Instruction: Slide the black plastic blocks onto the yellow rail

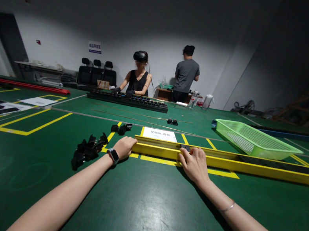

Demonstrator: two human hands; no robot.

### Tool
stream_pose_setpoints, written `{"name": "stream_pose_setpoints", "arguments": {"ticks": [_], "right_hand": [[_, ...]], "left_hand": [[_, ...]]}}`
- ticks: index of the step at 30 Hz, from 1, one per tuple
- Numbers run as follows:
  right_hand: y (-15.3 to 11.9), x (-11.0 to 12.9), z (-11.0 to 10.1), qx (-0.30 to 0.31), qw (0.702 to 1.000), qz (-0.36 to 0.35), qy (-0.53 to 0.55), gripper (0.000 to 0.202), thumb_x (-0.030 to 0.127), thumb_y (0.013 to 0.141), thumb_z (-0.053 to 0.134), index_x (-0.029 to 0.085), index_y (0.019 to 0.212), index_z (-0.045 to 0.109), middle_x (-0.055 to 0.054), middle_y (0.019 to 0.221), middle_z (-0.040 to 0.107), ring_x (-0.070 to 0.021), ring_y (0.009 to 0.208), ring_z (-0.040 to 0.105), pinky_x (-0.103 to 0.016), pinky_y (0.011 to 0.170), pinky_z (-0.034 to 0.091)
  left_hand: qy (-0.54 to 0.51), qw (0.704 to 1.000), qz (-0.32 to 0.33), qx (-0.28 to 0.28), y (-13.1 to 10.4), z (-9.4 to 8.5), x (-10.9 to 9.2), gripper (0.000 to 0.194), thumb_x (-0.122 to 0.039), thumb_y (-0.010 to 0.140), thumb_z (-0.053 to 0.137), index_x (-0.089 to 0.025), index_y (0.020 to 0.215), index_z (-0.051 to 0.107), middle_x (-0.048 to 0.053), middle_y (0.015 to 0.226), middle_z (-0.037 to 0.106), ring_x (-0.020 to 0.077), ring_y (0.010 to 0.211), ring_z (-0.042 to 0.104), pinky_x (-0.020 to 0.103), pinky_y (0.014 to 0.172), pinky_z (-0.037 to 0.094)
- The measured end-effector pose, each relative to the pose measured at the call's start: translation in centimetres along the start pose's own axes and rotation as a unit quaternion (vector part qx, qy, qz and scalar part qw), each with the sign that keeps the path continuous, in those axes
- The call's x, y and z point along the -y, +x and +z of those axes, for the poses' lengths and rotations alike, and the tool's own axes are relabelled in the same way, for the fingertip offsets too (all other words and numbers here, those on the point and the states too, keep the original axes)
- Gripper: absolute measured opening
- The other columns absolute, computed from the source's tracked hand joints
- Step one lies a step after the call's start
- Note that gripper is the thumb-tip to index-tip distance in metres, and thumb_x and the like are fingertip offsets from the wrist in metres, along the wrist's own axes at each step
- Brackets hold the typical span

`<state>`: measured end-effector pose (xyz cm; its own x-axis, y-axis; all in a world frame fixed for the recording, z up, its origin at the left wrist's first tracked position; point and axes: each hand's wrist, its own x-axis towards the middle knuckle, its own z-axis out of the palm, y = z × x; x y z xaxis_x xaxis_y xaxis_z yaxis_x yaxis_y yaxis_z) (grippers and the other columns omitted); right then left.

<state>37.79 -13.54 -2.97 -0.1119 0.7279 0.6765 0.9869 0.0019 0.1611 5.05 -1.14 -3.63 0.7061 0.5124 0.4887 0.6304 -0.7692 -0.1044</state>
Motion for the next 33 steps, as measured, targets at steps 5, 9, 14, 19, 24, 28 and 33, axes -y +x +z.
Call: {"name": "stream_pose_setpoints", "arguments": {"ticks": [5,9,14,19,24,28,33], "right_hand": [[-0.2,-0.5,-0.3,0.015,1.0,0.014,-0.008,0.037,0.045,0.091,0.035,0.027,0.11,0.062,-0.007,0.09,0.045,-0.0212,0.087,0.037,-0.035,0.082,0.027],[-0.3,-0.8,-0.4,0.021,0.999,0.02,-0.019,0.037,0.045,0.091,0.035,0.028,0.109,0.062,-0.007,0.09,0.045,-0.021,0.086,0.037,-0.035,0.081,0.025],[-0.5,-1.4,-0.4,0.019,0.999,0.026,-0.031,0.037,0.045,0.091,0.035,0.029,0.11,0.062,-0.007,0.09,0.045,-0.0206,0.085,0.036,-0.034,0.079,0.025],[-0.7,-2.0,-0.5,0.02,0.998,0.028,-0.044,0.037,0.045,0.091,0.034,0.029,0.11,0.062,-0.007,0.089,0.045,-0.0204,0.084,0.036,-0.034,0.079,0.025],[-0.9,-2.7,-0.7,0.029,0.997,0.024,-0.061,0.037,0.045,0.092,0.033,0.031,0.113,0.061,-0.007,0.09,0.045,-0.0203,0.084,0.037,-0.034,0.078,0.025],[-1.1,-3.1,-0.7,0.037,0.996,0.025,-0.075,0.036,0.044,0.092,0.034,0.031,0.114,0.06,-0.007,0.09,0.045,-0.0206,0.084,0.037,-0.033,0.078,0.025],[-1.4,-3.7,-0.7,0.056,0.993,0.021,-0.1,0.034,0.034,0.089,0.039,0.031,0.117,0.057,-0.007,0.091,0.046,-0.0214,0.085,0.038,-0.034,0.078,0.026]], "left_hand": [[0.003,1.0,0.0,-0.003,0.0,0.0,0.0,0.029,-0.003,0.073,0.046,-0.012,0.099,0.056,0.01,0.092,0.063,0.0214,0.083,0.054,0.035,0.08,0.044],[0.005,1.0,-0.001,-0.002,0.0,-0.1,0.0,0.029,-0.002,0.074,0.045,-0.012,0.099,0.056,0.01,0.091,0.063,0.0211,0.083,0.054,0.035,0.079,0.044],[0.005,1.0,-0.002,-0.001,0.0,-0.2,-0.1,0.029,-0.002,0.074,0.044,-0.012,0.098,0.056,0.01,0.09,0.063,0.0206,0.081,0.054,0.034,0.078,0.044],[0.003,1.0,-0.005,0.004,0.0,-0.2,-0.1,0.028,-0.002,0.074,0.044,-0.012,0.097,0.056,0.009,0.089,0.063,0.0205,0.081,0.054,0.034,0.078,0.044],[0.002,1.0,-0.007,0.011,0.0,-0.4,-0.2,0.028,-0.003,0.074,0.045,-0.012,0.098,0.056,0.009,0.089,0.063,0.0206,0.081,0.054,0.034,0.077,0.044],[0.0,1.0,-0.014,0.015,0.0,-0.5,-0.3,0.027,-0.002,0.075,0.043,-0.012,0.097,0.056,0.009,0.088,0.062,0.0202,0.08,0.054,0.033,0.077,0.044],[0.004,1.0,-0.016,0.012,0.0,-0.4,-0.3,0.029,-0.002,0.075,0.043,-0.012,0.098,0.057,0.009,0.09,0.063,0.0202,0.081,0.054,0.033,0.078,0.044]]}}
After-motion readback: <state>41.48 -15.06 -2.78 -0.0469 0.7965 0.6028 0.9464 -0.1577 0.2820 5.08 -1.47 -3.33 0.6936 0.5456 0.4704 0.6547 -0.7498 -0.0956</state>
